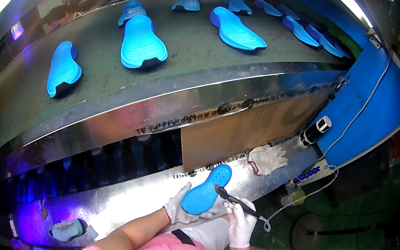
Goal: The person takes blue shoe soles from a conveyor belt and applies glue to the inner surface using a brush connected to a machine hose.
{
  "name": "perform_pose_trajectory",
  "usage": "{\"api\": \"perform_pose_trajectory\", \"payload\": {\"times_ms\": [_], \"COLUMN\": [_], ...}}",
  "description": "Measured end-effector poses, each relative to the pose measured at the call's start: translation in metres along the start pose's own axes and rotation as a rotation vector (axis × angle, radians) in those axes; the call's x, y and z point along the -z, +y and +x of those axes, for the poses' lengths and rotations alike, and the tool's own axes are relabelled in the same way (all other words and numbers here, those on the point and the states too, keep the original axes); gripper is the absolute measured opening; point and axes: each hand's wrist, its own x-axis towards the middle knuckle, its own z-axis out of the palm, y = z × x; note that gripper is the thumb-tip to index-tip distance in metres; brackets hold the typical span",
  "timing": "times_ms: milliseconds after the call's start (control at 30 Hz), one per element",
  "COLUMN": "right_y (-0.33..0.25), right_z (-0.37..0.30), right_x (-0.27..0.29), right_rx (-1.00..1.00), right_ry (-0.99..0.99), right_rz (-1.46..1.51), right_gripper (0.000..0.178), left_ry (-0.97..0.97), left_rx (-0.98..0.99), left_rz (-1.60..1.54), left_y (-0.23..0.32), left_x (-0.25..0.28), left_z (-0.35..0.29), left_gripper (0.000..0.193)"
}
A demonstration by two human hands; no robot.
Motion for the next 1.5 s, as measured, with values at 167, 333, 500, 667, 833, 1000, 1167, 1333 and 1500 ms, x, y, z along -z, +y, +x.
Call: {"api": "perform_pose_trajectory", "payload": {"times_ms": [167,333,500,667,833,1000,1167,1333,1500], "right_y": [-0.002,-0.017,-0.040,-0.065,-0.066,-0.054,-0.054,-0.050,-0.050], "right_z": [0.001,0.006,0.018,0.014,0.008,0.008,0.008,0.008,0.006], "right_x": [0.001,0.001,-0.002,-0.008,0.001,0.002,-0.004,-0.001,-0.005], "right_rx": [0.013,0.054,0.199,0.228,0.155,0.186,0.186,0.225,0.232], "right_ry": [-0.042,-0.112,-0.100,-0.088,-0.082,0.020,0.081,0.154,0.177], "right_rz": [0.026,0.042,0.124,0.273,0.356,0.335,0.247,0.151,0.095], "right_gripper": [0.026,0.028,0.027,0.026,0.027,0.023,0.019,0.020,0.022], "left_ry": [0.090,0.198,0.029,-0.246,-0.127,-0.151,-0.155,-0.047,-0.045], "left_rx": [0.019,0.035,-0.098,0.060,-0.037,-0.116,-0.133,-0.241,-0.202], "left_rz": [0.045,-0.061,-0.083,-0.156,-0.032,-0.041,0.000,0.040,0.021], "left_y": [0.001,0.000,-0.021,-0.027,-0.035,-0.045,-0.042,-0.039,-0.038], "left_x": [-0.003,-0.017,-0.065,-0.088,-0.092,-0.095,-0.092,-0.090,-0.097], "left_z": [0.004,0.009,0.023,0.041,0.055,0.055,0.049,0.054,0.056], "left_gripper": [0.097,0.099,0.084,0.093,0.086,0.104,0.101,0.092,0.090]}}
